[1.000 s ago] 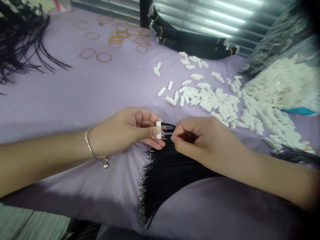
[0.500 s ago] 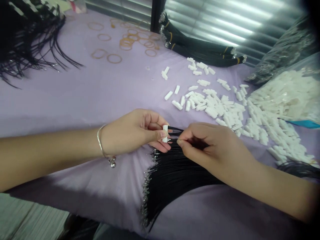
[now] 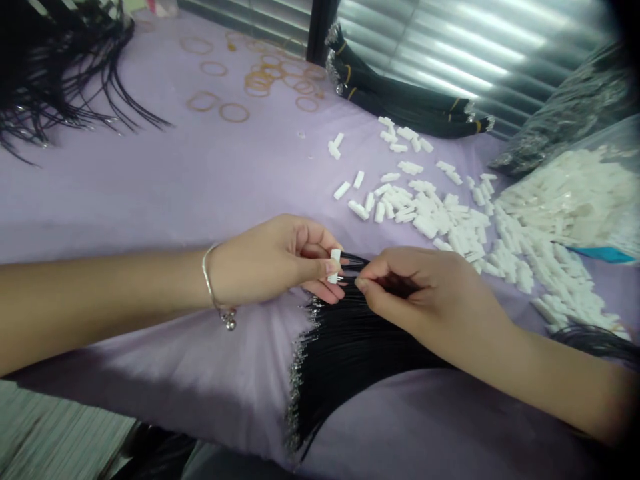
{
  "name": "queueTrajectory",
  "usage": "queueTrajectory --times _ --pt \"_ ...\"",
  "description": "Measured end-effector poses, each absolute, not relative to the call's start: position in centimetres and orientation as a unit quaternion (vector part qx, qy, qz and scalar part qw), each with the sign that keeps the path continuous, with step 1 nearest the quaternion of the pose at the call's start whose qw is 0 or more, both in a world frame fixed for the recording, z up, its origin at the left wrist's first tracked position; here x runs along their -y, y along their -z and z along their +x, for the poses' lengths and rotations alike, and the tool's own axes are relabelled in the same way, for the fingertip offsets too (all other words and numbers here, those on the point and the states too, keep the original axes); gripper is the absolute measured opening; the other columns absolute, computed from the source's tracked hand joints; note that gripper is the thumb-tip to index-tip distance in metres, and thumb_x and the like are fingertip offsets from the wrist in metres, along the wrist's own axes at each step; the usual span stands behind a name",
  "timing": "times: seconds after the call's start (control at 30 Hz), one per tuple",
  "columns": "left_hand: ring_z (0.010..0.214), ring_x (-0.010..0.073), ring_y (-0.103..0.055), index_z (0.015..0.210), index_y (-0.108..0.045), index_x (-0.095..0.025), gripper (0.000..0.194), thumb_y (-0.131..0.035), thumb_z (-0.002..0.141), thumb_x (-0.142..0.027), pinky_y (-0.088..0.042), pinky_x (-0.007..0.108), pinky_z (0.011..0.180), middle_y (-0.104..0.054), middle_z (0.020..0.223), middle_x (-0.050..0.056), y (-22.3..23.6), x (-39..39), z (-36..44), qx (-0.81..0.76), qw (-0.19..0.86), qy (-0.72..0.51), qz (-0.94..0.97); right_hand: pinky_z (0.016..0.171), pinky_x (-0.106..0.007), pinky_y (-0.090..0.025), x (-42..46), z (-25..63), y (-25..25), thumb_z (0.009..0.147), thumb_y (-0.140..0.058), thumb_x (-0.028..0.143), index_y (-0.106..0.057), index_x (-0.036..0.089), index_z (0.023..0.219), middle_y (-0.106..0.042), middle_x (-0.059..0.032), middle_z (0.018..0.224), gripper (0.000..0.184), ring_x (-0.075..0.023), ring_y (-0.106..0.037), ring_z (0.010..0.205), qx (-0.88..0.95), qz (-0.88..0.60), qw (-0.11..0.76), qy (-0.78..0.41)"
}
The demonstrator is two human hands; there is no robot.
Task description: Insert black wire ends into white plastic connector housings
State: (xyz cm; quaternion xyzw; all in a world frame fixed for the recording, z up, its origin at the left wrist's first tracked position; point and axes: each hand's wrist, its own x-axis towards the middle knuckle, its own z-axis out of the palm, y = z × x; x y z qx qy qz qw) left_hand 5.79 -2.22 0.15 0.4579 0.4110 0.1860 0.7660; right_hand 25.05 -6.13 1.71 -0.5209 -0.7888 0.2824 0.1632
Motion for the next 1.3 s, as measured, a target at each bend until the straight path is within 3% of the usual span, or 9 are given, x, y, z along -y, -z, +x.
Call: queueTrajectory --times 0.6,0.9,1.0,1.1,1.17,1.23,1.3 --pt "0.064 0.0102 -0.072 0.071 -0.065 -0.012 0.018 -0.056 0.081 0.000 -0.059 0.018 0.065 -0.072 0.065 -0.001 -0.5 2.3 6.2 -0.453 0.753 -0.185 0.441 0.047 -0.020 -0.031 5.4 23.7 -1.3 0.076 -0.056 0.013 -0.056 0.018 0.058 -0.048 0.0069 0.050 0.019 -0.0054 -0.041 0.047 0.803 -0.499 0.167 -0.281" --pt "0.064 0.0117 -0.072 0.070 -0.064 -0.012 0.019 -0.055 0.082 0.000 -0.060 0.017 0.065 -0.068 0.060 -0.001 -0.4 2.2 6.2 -0.445 0.761 -0.178 0.437 0.052 -0.021 -0.034 5.4 24.2 -1.1 0.076 -0.058 0.010 -0.058 0.017 0.061 -0.052 0.0057 0.056 0.017 -0.0062 -0.046 0.052 0.819 -0.474 0.174 -0.272" --pt "0.067 0.0122 -0.072 0.074 -0.065 -0.012 0.015 -0.058 0.082 -0.003 -0.060 0.019 0.067 -0.070 0.065 0.000 -0.2 2.0 5.8 -0.412 0.781 -0.187 0.431 0.056 -0.023 -0.040 5.7 24.6 -1.6 0.079 -0.060 0.014 -0.062 0.016 0.077 -0.058 0.0015 0.068 0.004 -0.0106 -0.052 0.061 0.843 -0.454 0.175 -0.228" --pt "0.070 0.0134 -0.072 0.077 -0.067 -0.012 0.008 -0.062 0.082 -0.008 -0.060 0.020 0.067 -0.070 0.070 0.001 0.1 1.6 5.1 -0.352 0.810 -0.191 0.428 0.070 -0.033 -0.047 6.0 25.3 -1.9 0.077 -0.066 0.021 -0.058 0.009 0.105 -0.059 -0.0111 0.095 0.031 -0.0226 -0.057 0.085 0.872 -0.453 0.158 -0.097" --pt "0.069 0.0137 -0.071 0.079 -0.066 -0.012 0.005 -0.062 0.082 -0.011 -0.060 0.021 0.065 -0.070 0.072 0.001 0.2 1.6 4.7 -0.320 0.814 -0.193 0.445 0.078 -0.040 -0.047 6.2 25.8 -2.2 0.079 -0.064 0.019 -0.059 0.008 0.103 -0.055 -0.0151 0.099 0.027 -0.0274 -0.054 0.092 0.882 -0.452 0.121 -0.047" --pt "0.069 0.0140 -0.071 0.087 -0.065 -0.014 0.006 -0.059 0.085 -0.016 -0.060 0.021 0.064 -0.071 0.074 0.002 0.2 1.8 4.4 -0.314 0.768 -0.212 0.516 0.078 -0.040 -0.047 6.6 26.5 -2.8 0.082 -0.058 0.015 -0.062 0.010 0.093 -0.053 -0.0140 0.095 0.013 -0.0255 -0.053 0.088 0.883 -0.454 0.107 -0.050" --pt "0.085 0.0179 -0.071 0.105 -0.063 -0.017 0.019 -0.057 0.088 -0.021 -0.059 0.027 0.075 -0.073 0.092 0.006 0.1 2.3 4.1 -0.302 0.644 -0.251 0.657 0.070 -0.034 -0.047 7.2 27.2 -3.7 0.082 -0.055 0.013 -0.061 0.011 0.088 -0.050 -0.0109 0.088 0.009 -0.0210 -0.052 0.079 0.877 -0.458 0.130 -0.062"
